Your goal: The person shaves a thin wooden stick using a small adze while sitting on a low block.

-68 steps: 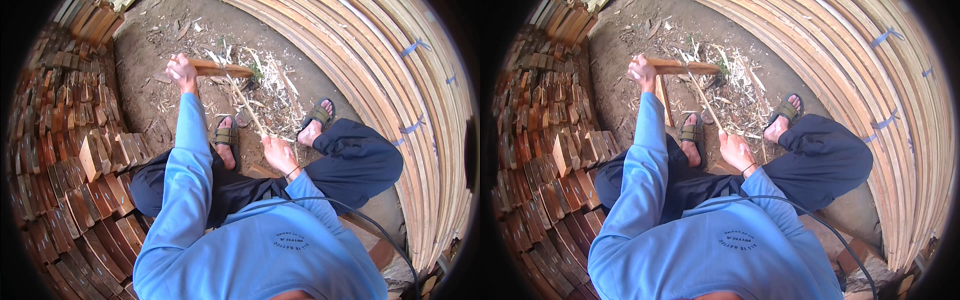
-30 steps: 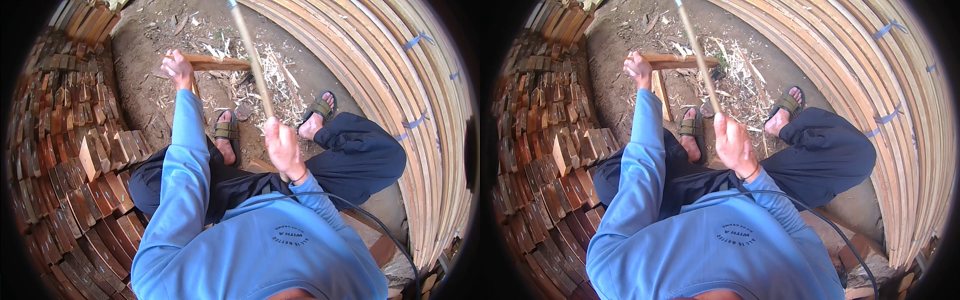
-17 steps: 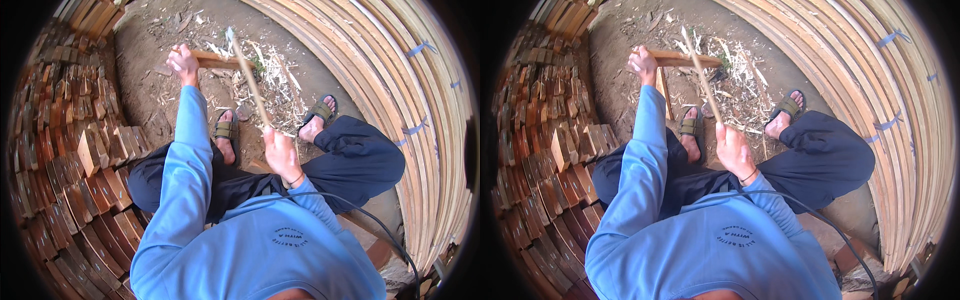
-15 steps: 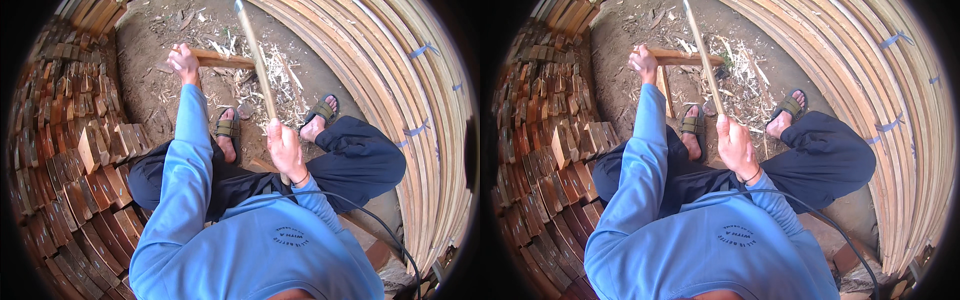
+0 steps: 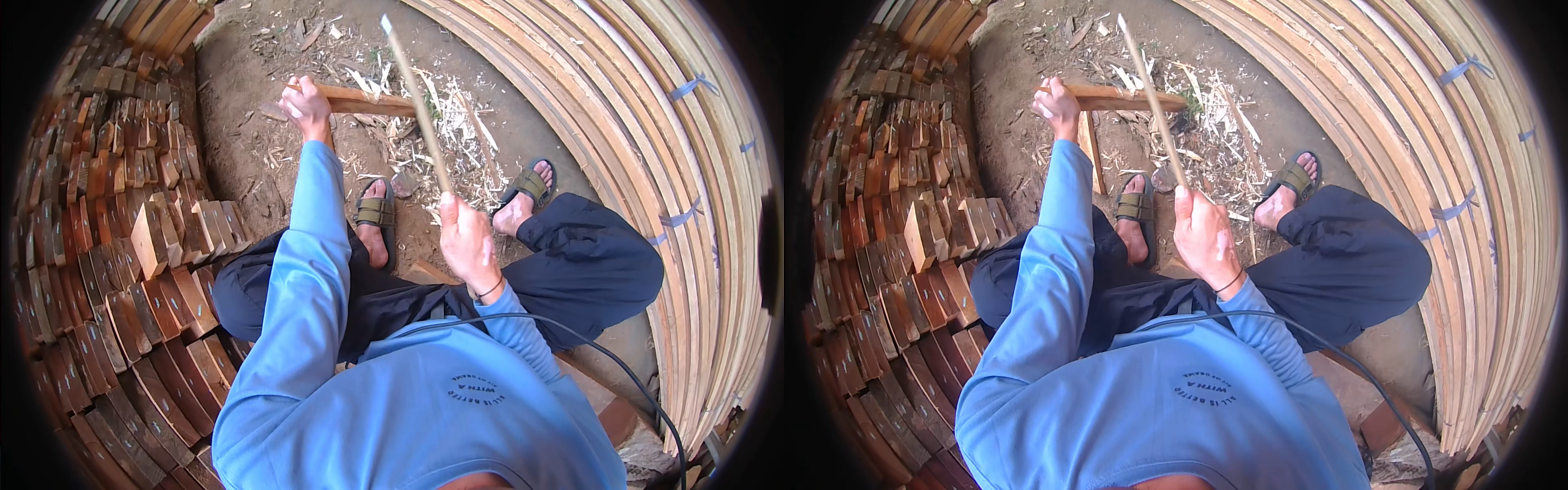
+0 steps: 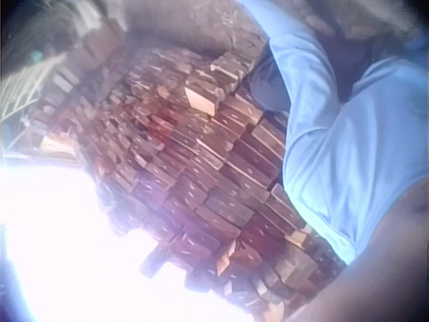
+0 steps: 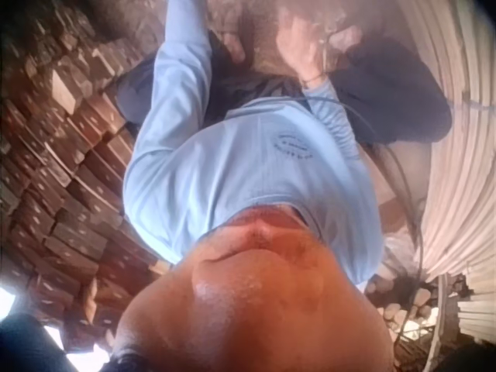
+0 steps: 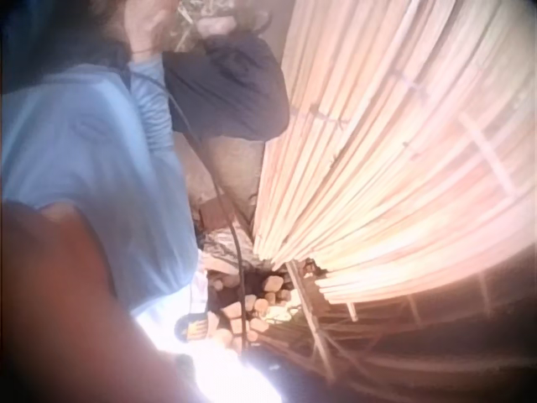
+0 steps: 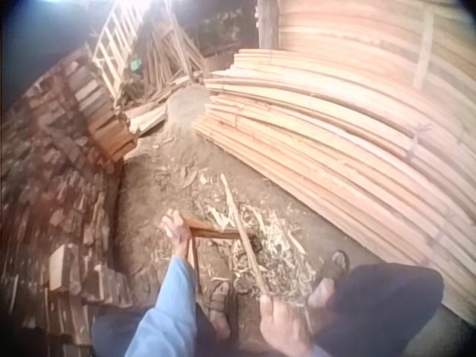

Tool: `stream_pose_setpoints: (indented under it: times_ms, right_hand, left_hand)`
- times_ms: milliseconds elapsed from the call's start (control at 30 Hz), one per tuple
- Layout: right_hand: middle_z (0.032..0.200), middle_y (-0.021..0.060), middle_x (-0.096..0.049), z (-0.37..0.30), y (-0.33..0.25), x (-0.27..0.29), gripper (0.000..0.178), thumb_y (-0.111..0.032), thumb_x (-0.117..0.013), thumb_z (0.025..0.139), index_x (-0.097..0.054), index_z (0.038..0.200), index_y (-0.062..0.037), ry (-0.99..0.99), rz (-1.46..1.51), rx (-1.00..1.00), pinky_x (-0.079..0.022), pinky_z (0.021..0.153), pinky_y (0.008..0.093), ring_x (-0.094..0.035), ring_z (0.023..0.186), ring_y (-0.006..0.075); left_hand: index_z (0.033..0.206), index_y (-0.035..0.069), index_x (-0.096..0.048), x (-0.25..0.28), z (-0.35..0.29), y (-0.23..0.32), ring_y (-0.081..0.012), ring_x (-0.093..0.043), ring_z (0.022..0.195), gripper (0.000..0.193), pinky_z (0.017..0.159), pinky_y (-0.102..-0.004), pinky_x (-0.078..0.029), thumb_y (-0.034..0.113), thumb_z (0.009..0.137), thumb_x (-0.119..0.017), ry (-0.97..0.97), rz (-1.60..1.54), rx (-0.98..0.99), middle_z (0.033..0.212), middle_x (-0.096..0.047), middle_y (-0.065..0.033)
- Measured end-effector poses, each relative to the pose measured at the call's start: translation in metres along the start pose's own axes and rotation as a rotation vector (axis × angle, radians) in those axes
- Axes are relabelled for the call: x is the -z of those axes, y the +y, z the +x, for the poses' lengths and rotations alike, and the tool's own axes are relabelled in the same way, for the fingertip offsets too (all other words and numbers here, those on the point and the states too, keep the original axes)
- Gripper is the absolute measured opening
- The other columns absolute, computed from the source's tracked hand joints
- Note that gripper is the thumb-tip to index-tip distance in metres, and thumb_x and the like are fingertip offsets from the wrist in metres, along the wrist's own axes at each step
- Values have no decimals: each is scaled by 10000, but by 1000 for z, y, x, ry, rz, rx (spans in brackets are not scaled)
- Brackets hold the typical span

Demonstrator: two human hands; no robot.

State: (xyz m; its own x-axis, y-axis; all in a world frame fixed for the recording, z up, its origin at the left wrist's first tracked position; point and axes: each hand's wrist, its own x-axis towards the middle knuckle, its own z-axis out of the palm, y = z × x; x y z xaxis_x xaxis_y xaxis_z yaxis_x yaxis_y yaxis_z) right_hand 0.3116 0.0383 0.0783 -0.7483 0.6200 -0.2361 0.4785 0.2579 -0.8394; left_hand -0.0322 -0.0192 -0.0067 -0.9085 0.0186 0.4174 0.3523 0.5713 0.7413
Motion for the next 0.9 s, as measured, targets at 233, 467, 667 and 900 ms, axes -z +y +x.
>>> stream_pose_setpoints:
  times_ms: [233,467,667,900]
  right_hand:
    - [754,323,-612,0,100,-52,544,-352,-380,1048,-623,797,65,-223,-249,-147,-481,743,565,-628,798,498]
    - [750,302,-612,-6,18,1,446,-327,-418,1050,-620,906,44,-141,-46,-26,-470,706,553,-622,776,493]
    - [722,294,-598,-2,38,-29,443,-315,-416,1050,-609,894,52,-74,52,-16,-445,671,570,-599,729,510]
    - [775,333,-622,5,51,-17,625,-410,-385,1041,-638,767,91,-280,-165,-105,-480,721,560,-639,791,497]
  left_hand:
    - [743,-90,-618,-1,3,14,-501,-631,745,355,743,-525,-463,227,824,-480,-49,15,-12,774,-634,-341]
    - [733,-97,-610,-4,-1,18,-472,-621,721,387,711,-542,-424,251,836,-476,0,3,17,735,-618,-328]
    - [728,-86,-613,0,-1,27,-467,-630,722,359,722,-528,-437,233,822,-479,-49,35,23,733,-629,-320]
    - [741,-83,-626,-2,-3,7,-457,-635,737,366,725,-529,-437,247,827,-492,-24,10,-38,765,-639,-312]
